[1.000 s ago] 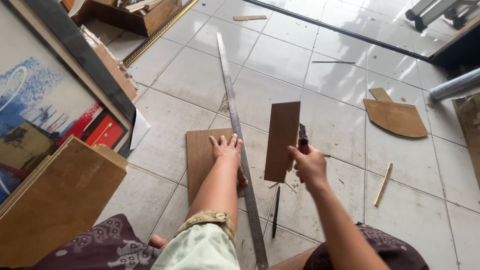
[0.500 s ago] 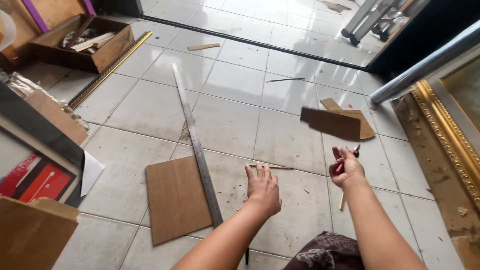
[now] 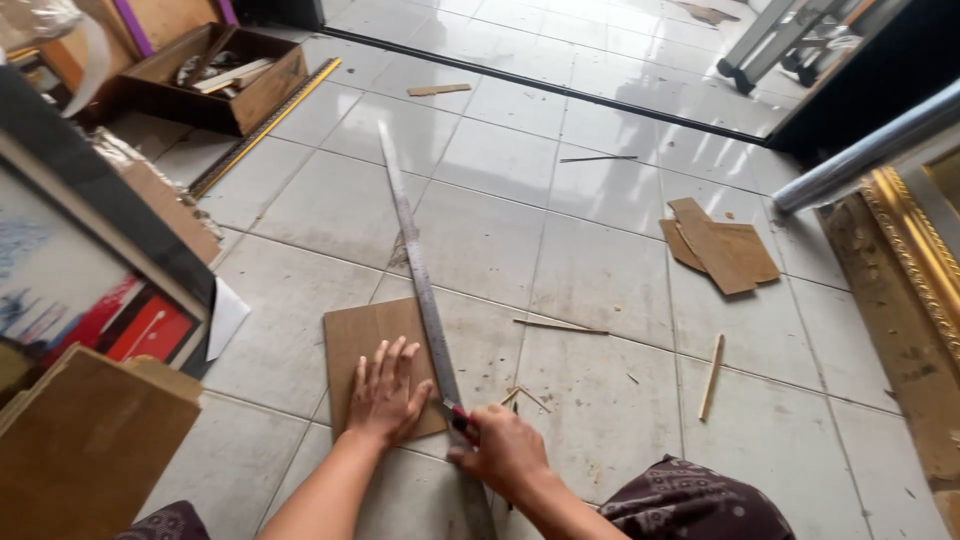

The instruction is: Measuring and cutting thin wood sheets using a metal ruler and a utility knife.

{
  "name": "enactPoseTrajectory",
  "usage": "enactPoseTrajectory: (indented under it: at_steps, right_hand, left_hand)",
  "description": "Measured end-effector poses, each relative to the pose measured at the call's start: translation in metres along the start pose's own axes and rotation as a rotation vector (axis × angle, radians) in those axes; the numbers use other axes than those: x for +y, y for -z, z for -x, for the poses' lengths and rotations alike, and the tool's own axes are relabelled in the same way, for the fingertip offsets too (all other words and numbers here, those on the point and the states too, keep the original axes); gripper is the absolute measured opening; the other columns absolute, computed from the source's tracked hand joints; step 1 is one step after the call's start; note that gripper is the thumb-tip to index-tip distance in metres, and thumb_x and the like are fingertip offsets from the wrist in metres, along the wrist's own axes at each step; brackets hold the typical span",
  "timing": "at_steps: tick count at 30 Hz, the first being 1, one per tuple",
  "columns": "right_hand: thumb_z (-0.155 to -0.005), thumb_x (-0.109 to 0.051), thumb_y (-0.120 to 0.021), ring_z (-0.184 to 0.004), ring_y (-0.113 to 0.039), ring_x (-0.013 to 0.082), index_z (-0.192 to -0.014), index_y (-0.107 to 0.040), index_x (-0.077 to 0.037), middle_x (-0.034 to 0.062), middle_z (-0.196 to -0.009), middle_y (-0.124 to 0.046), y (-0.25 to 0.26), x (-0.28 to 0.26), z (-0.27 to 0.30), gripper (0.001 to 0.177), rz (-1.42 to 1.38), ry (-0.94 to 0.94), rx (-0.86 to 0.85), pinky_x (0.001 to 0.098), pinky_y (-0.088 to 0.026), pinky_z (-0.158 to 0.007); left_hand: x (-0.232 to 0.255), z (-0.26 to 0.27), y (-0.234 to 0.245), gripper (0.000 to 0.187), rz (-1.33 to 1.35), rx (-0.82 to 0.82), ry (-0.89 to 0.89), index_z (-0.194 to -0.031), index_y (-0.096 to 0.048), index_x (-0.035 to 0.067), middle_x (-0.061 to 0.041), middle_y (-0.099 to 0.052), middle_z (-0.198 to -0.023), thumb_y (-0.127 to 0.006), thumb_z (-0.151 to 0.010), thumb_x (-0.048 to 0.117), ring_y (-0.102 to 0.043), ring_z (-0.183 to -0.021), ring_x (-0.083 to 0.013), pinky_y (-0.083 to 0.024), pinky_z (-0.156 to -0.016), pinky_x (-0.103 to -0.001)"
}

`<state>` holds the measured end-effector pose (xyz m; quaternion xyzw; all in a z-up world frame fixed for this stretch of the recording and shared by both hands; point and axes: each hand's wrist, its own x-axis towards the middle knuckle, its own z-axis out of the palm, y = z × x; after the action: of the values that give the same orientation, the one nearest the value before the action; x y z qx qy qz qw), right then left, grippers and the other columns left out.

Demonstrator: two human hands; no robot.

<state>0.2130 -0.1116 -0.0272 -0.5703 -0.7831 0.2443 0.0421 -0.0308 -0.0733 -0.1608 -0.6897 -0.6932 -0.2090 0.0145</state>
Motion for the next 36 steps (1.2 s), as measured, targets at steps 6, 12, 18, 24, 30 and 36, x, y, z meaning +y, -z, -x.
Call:
enactPoseTrajectory:
  at_steps: [6, 12, 18, 24, 30, 36]
  right_hand:
    - [-0.087, -0.032, -0.077, -0.088, -0.076, 0.0297, -0.093, -0.077, -0.021, 0.0053, -0.1, -0.074, 0.015, -0.011, -0.007, 0.013, 0.057, -0.15, -0.108, 0.0461, -0.062, -0.083]
    - [-0.1, -0.026, -0.074, -0.076, -0.075, 0.0238, -0.11, -0.081, -0.015, 0.0059, -0.087, -0.076, 0.036, 0.025, -0.022, 0.016, -0.13, -0.403, 0.059, 0.0423, -0.061, -0.075]
    - [-0.115, -0.027, -0.046, -0.086, -0.073, 0.025, -0.124, -0.059, -0.008, 0.0125, -0.102, -0.074, 0.032, 0.024, -0.049, 0.025, -0.552, -0.398, 0.039, 0.0433, -0.06, -0.079]
    - [-0.113, -0.031, -0.051, -0.055, -0.065, 0.0275, -0.119, -0.055, -0.007, 0.0148, -0.08, -0.071, 0.025, -0.036, -0.11, 0.025, -0.549, -0.301, -0.048, 0.0417, -0.055, -0.05]
    - [-0.111, -0.042, -0.046, -0.124, -0.075, 0.0545, -0.137, -0.057, -0.011, 0.0339, -0.127, -0.076, -0.034, -0.012, -0.225, 0.043, -0.152, -0.236, -0.034, 0.0634, -0.061, -0.105]
    - [-0.11, -0.036, -0.043, -0.126, -0.074, 0.0565, -0.135, -0.057, -0.008, 0.0352, -0.129, -0.075, -0.011, -0.035, -0.221, 0.04, -0.017, -0.229, -0.107, 0.0624, -0.059, -0.107]
  left_hand:
    - [-0.014, 0.02, -0.006, 0.084, -0.139, -0.012, -0.073, -0.176, -0.028, 0.022, -0.003, -0.02, -0.188, -0.046, -0.108, 0.068, -0.015, -0.172, -0.0338, -0.016, -0.133, -0.064]
    - [0.003, 0.017, 0.072, 0.134, -0.024, -0.448, -0.118, -0.173, -0.025, 0.03, 0.005, -0.015, -0.185, -0.075, -0.071, 0.101, -0.004, -0.171, -0.0324, 0.002, -0.135, -0.071]
    - [-0.024, 0.038, 0.004, 0.126, -0.322, 0.247, -0.333, -0.173, -0.025, 0.033, 0.003, -0.016, -0.189, -0.033, -0.081, 0.119, -0.009, -0.175, -0.0315, -0.006, -0.139, -0.072]
    - [-0.005, 0.029, 0.045, 0.117, -0.101, -0.187, -0.192, -0.17, -0.037, 0.035, 0.004, -0.026, -0.183, -0.059, -0.08, 0.106, -0.013, -0.168, -0.0322, -0.004, -0.133, -0.074]
    - [0.022, 0.011, 0.116, 0.103, -0.128, -0.496, -0.087, -0.169, -0.033, 0.044, 0.006, -0.029, -0.181, -0.057, -0.083, 0.094, -0.021, -0.17, -0.0327, -0.014, -0.138, -0.069]
    - [0.023, 0.011, 0.115, 0.104, -0.12, -0.527, -0.073, -0.169, -0.032, 0.044, 0.007, -0.025, -0.183, -0.053, -0.081, 0.096, -0.018, -0.172, -0.0323, -0.01, -0.138, -0.069]
